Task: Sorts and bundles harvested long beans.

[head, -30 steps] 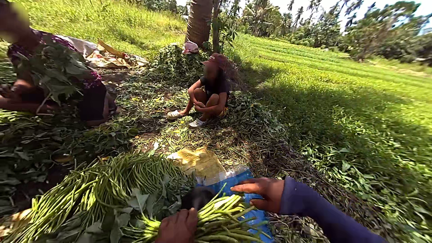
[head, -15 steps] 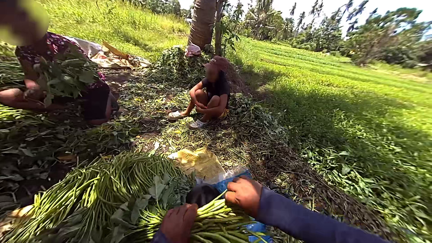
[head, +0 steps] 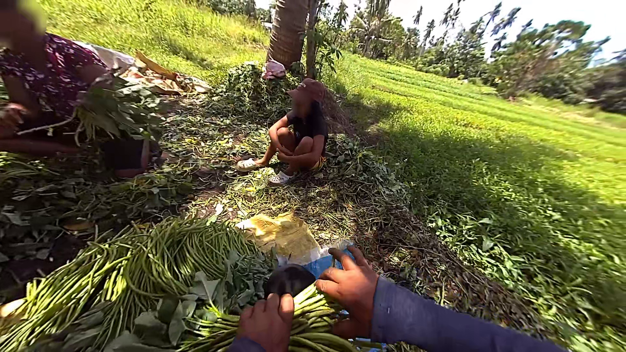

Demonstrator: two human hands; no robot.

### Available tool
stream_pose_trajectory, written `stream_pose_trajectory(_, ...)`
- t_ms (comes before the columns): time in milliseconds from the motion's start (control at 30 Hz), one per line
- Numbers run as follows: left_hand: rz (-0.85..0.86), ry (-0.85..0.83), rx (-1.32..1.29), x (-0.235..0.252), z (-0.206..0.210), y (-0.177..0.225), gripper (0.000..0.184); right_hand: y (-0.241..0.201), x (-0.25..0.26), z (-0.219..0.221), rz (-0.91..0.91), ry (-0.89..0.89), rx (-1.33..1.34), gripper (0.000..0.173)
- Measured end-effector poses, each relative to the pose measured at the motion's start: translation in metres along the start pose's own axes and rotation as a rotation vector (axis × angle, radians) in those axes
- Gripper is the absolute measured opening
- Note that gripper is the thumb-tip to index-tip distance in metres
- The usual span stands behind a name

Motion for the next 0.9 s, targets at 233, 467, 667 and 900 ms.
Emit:
stream_pose_trajectory(233,0.035,-0.544,-0.015,0.024,-0.024,-0.002,0.054,-0.012,0.012,-0.021,-0.075,-0.211,-0.181,0.034)
stream_pose_trajectory(467,0.081,-0.614,-0.049,0.029,-0.026,-0.011,0.062,0.009,0.003,-0.011,-0.162,0.026,0.253,0.025)
stream_pose_trajectory(667,0.105,-0.630,-0.034,0.037,-0.021,-0.009,0.067,0.003,0.013,-0.018,-0.098,-0.170,0.072,0.051)
stream_pose_trajectory(900,0.115,-0.608,-0.051,0.038,-0.024,-0.007,0.059,-0.014,0.017,-0.019,-0.034,-0.227,-0.098,0.029)
Point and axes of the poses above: each hand's wrist, its own x-axis towards the middle knuckle, its own z-axis out of the palm, y = z × x, the point moved 2 cm from there along x, towards the middle knuckle, and after that the axes turned 9 degrees about x, right-handed, at the moved point
